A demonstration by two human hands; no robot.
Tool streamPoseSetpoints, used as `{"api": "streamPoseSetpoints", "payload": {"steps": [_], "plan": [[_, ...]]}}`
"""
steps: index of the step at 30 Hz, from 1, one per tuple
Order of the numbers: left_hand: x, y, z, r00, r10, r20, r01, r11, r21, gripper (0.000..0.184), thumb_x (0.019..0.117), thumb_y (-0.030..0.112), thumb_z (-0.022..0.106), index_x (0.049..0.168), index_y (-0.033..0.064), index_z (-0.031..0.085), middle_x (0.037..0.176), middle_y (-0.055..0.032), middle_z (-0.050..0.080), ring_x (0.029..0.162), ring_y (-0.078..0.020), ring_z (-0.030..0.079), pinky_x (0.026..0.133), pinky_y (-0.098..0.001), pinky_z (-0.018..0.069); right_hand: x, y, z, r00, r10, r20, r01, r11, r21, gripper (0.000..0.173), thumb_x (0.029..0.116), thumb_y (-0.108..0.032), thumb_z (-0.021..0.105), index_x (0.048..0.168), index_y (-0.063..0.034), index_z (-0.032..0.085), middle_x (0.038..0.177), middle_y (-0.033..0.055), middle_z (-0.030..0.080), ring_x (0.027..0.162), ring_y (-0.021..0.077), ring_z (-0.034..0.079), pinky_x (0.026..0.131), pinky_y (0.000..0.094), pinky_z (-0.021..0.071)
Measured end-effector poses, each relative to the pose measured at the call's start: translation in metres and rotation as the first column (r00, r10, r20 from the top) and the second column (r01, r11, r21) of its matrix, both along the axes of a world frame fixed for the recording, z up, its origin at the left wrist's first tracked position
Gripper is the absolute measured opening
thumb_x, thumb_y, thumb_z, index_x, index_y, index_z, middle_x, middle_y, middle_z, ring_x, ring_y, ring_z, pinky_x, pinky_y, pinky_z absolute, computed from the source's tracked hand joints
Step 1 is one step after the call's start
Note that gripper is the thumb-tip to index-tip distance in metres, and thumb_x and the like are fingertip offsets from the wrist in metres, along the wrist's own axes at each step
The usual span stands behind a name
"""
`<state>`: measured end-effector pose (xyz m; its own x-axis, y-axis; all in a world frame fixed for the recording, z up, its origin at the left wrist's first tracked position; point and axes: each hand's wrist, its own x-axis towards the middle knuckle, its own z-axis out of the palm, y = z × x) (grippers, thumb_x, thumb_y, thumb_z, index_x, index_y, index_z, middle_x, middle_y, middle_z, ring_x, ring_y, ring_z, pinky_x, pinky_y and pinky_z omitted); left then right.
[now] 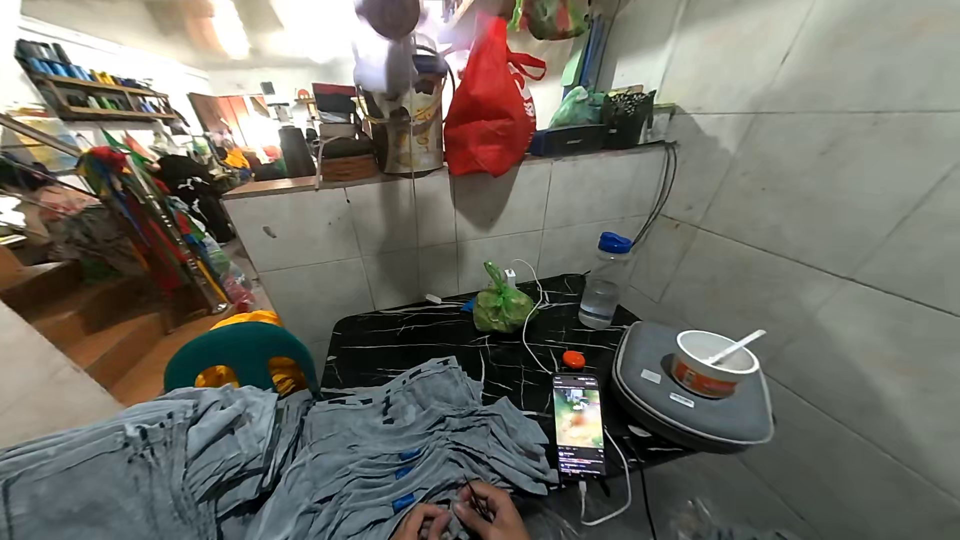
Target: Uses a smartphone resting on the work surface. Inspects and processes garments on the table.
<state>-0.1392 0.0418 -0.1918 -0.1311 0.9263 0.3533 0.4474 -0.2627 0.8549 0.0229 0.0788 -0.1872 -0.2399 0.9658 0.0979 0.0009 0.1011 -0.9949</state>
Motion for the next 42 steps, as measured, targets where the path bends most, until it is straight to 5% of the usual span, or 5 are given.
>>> {"api": "streamPoseSetpoints", "payload": {"steps": [8,17,29,35,42], "plan": [[-0.004,-0.002,0.001,0.991,-0.116,0.064,0.118,0.992,-0.034,0.033,0.0867,0.009,0.08,0.113,-0.0075,0.069,0.103,-0.0163,0.072,0.086,-0.0165,0.072,0.082,-0.0315,0.0617,0.0,-0.001,-0.002,1.0,-0.002,-0.01,0.002,1.0,-0.004,0.01,0.0952,-0.005,0.067,0.099,0.0032,0.07,0.087,0.0044,0.069,0.081,0.0063,0.065,0.08,0.0267,0.0556],[0.003,-0.003,0.0,0.995,0.068,-0.079,-0.061,0.995,0.08,0.008,0.0902,0.009,0.074,0.092,0.0024,0.078,0.086,-0.0074,0.072,0.076,-0.01,0.067,0.074,-0.0248,0.0579,-0.001,0.0,-0.006,1.0,-0.002,-0.007,0.002,1.0,0.024,0.01,0.0948,-0.006,0.068,0.098,0.0032,0.07,0.087,0.0046,0.069,0.082,0.0068,0.065,0.081,0.0276,0.0554],[-0.001,-0.007,0.001,0.999,-0.035,0.021,0.036,0.998,-0.052,0.028,0.0885,0.012,0.079,0.111,-0.0042,0.073,0.094,-0.0123,0.072,0.08,-0.0139,0.07,0.077,-0.0297,0.0607,-0.001,0.001,-0.008,1.0,0.005,-0.007,-0.005,1.0,0.014,0.011,0.0959,-0.007,0.066,0.099,0.0029,0.07,0.088,0.0058,0.069,0.083,0.0083,0.065,0.082,0.0285,0.056],[0.0,-0.007,-0.001,0.999,0.042,-0.033,-0.042,0.999,0.02,0.009,0.0893,0.01,0.076,0.093,0.0012,0.078,0.089,-0.0086,0.072,0.079,-0.0107,0.069,0.076,-0.0261,0.0603,0.0,0.001,-0.01,1.0,0.011,0.007,-0.012,1.0,0.023,0.011,0.0965,-0.009,0.067,0.098,0.0014,0.07,0.087,0.0043,0.069,0.082,0.0075,0.065,0.082,0.0282,0.0551],[0.008,-0.009,0.012,0.997,0.023,-0.074,-0.022,1.0,0.015,0.013,0.0949,0.006,0.066,0.093,-0.0026,0.075,0.097,-0.0158,0.07,0.089,-0.0171,0.067,0.084,-0.0268,0.0559,-0.001,-0.002,-0.004,1.0,-0.001,0.013,0.0,1.0,0.025,0.013,0.0961,-0.01,0.066,0.097,0.0028,0.07,0.089,0.0058,0.069,0.085,0.0081,0.065,0.084,0.0283,0.0554]]}}
